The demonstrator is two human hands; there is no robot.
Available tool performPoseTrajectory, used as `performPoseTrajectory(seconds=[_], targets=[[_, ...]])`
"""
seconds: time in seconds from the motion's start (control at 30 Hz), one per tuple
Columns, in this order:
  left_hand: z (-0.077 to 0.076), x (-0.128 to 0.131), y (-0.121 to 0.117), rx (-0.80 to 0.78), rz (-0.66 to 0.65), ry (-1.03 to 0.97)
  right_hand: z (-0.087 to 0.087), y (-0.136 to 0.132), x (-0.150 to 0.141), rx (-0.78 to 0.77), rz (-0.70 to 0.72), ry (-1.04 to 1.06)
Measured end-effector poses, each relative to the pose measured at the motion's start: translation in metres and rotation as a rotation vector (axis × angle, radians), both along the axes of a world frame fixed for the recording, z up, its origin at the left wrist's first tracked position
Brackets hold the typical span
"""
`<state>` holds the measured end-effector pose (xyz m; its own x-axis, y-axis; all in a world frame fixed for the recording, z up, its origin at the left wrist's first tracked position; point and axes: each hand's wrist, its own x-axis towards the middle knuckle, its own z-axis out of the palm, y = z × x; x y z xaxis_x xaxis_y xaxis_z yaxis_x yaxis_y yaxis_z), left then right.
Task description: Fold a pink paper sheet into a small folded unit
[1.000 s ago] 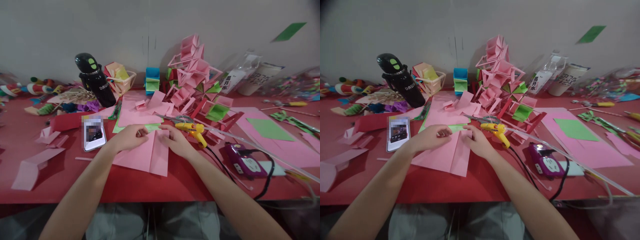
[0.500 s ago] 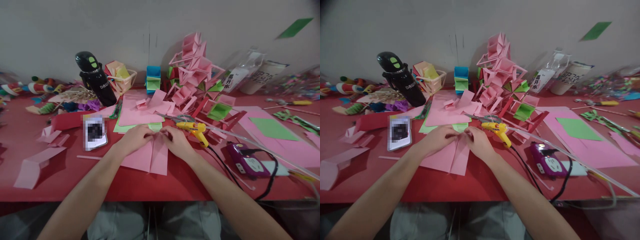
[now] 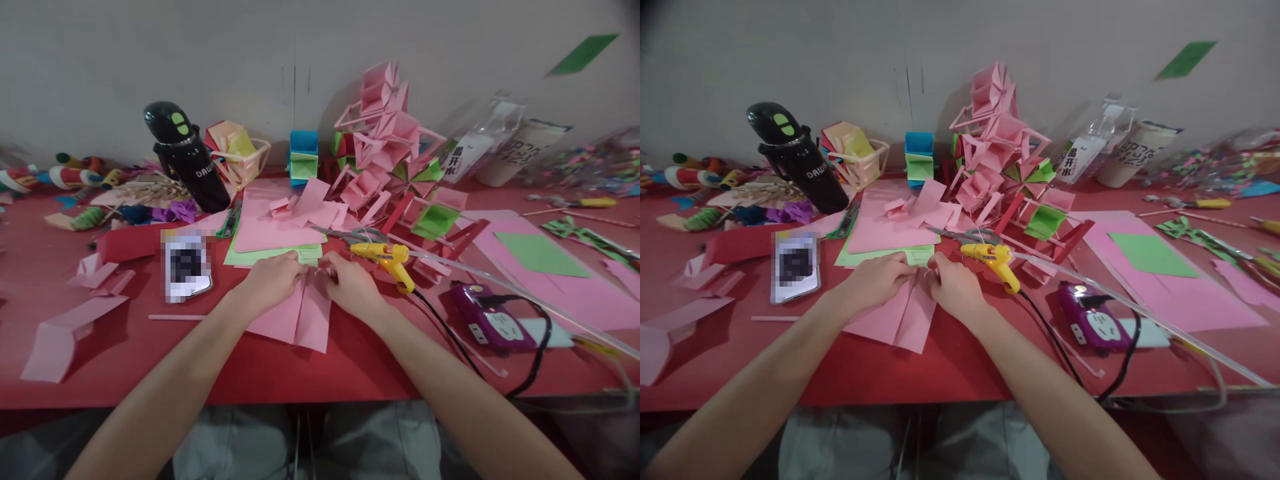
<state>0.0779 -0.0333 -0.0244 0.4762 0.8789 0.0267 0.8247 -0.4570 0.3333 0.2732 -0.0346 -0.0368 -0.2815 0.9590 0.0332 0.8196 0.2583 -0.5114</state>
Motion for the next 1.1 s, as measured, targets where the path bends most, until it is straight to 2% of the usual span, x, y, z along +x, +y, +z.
performPoseTrajectory(seconds=[0.13,0.4,0.87,1.0,1.1], targets=[[0.001,0.001,0.0,-0.01,0.007,0.0,-0.001,0.0,-0.001,-0.006,0.004,-0.026],[0.007,0.003,0.0,-0.076,0.031,0.121,0.0,-0.002,0.0,-0.015,0.017,-0.036],[0.001,0.002,-0.001,-0.034,0.044,0.056,0.002,-0.006,0.011,-0.03,0.105,0.077],[-0.001,0.001,-0.002,-0.005,0.047,-0.019,0.0,-0.003,0.012,0.056,0.092,0.273],[-0.001,-0.001,-0.003,0.02,0.094,-0.111,0.001,-0.002,0.011,0.122,0.145,0.424]])
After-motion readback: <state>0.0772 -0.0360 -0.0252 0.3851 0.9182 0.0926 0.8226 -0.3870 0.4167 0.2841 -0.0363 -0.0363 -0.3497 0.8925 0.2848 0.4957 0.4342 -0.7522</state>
